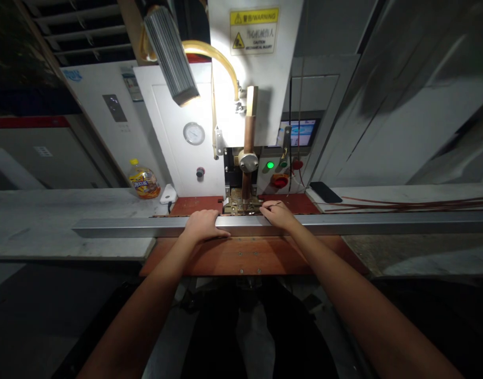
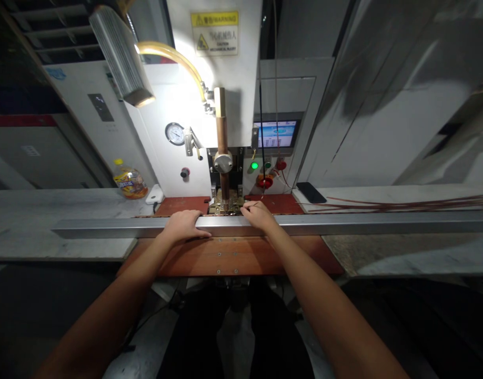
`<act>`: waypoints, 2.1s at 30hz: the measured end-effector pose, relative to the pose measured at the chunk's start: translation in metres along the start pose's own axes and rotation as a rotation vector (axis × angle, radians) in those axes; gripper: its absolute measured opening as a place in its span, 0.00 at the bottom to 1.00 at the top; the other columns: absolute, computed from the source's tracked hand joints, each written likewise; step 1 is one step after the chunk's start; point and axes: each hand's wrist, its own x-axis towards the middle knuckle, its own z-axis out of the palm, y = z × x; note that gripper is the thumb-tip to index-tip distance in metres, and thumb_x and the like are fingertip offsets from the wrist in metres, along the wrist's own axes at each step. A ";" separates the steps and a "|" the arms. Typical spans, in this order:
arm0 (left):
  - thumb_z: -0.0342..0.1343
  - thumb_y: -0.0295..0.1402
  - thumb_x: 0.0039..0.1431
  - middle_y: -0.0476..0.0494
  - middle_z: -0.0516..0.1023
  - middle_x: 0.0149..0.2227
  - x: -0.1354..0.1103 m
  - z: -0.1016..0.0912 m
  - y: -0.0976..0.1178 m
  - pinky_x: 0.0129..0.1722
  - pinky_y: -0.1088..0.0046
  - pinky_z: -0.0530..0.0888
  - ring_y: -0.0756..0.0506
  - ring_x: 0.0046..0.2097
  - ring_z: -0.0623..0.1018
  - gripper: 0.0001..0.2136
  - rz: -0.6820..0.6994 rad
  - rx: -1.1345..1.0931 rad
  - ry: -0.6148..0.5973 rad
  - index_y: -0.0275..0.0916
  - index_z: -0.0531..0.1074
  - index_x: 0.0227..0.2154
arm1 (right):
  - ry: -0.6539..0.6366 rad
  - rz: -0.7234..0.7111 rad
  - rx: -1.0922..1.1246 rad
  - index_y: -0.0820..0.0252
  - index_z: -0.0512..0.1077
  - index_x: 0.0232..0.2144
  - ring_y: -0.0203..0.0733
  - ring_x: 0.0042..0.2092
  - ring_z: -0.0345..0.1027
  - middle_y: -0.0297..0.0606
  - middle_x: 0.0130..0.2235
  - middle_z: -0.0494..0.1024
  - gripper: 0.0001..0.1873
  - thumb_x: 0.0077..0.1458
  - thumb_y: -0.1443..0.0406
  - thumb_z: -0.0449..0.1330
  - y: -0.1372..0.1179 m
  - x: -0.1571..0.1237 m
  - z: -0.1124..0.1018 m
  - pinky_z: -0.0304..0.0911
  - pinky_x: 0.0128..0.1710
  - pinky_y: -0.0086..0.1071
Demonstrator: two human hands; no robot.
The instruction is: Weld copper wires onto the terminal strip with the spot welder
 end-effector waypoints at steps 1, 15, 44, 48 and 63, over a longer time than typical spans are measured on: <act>0.55 0.72 0.40 0.36 0.81 0.49 -0.001 0.000 0.000 0.47 0.59 0.72 0.31 0.50 0.79 0.40 0.009 -0.004 0.003 0.43 0.75 0.46 | 0.003 -0.006 -0.001 0.56 0.72 0.21 0.40 0.33 0.70 0.37 0.28 0.80 0.17 0.59 0.61 0.52 0.000 0.000 0.000 0.60 0.39 0.30; 0.59 0.70 0.40 0.36 0.79 0.51 -0.007 -0.013 -0.013 0.51 0.58 0.70 0.31 0.53 0.76 0.40 0.082 0.031 0.013 0.42 0.73 0.48 | -0.004 -0.022 0.015 0.57 0.73 0.21 0.41 0.35 0.71 0.39 0.29 0.80 0.17 0.58 0.61 0.52 0.003 0.000 0.001 0.61 0.39 0.30; 0.52 0.75 0.39 0.35 0.82 0.50 -0.022 -0.004 -0.051 0.46 0.61 0.72 0.31 0.50 0.79 0.43 -0.061 0.074 0.016 0.43 0.76 0.45 | -0.003 -0.013 -0.003 0.57 0.75 0.22 0.42 0.36 0.73 0.40 0.31 0.83 0.17 0.59 0.61 0.52 0.004 0.000 0.004 0.62 0.41 0.30; 0.52 0.75 0.39 0.35 0.81 0.50 -0.021 -0.003 -0.051 0.46 0.60 0.72 0.30 0.51 0.78 0.43 -0.068 0.068 0.008 0.44 0.76 0.46 | -0.008 -0.015 0.001 0.57 0.75 0.22 0.42 0.35 0.73 0.40 0.30 0.82 0.19 0.60 0.60 0.52 0.005 0.000 0.004 0.61 0.41 0.30; 0.58 0.67 0.44 0.35 0.81 0.50 -0.019 -0.014 -0.041 0.46 0.60 0.72 0.31 0.50 0.79 0.37 -0.034 0.103 -0.054 0.42 0.75 0.48 | 0.008 -0.020 0.026 0.56 0.73 0.21 0.41 0.34 0.71 0.40 0.29 0.81 0.18 0.59 0.59 0.51 0.004 0.000 0.004 0.61 0.40 0.30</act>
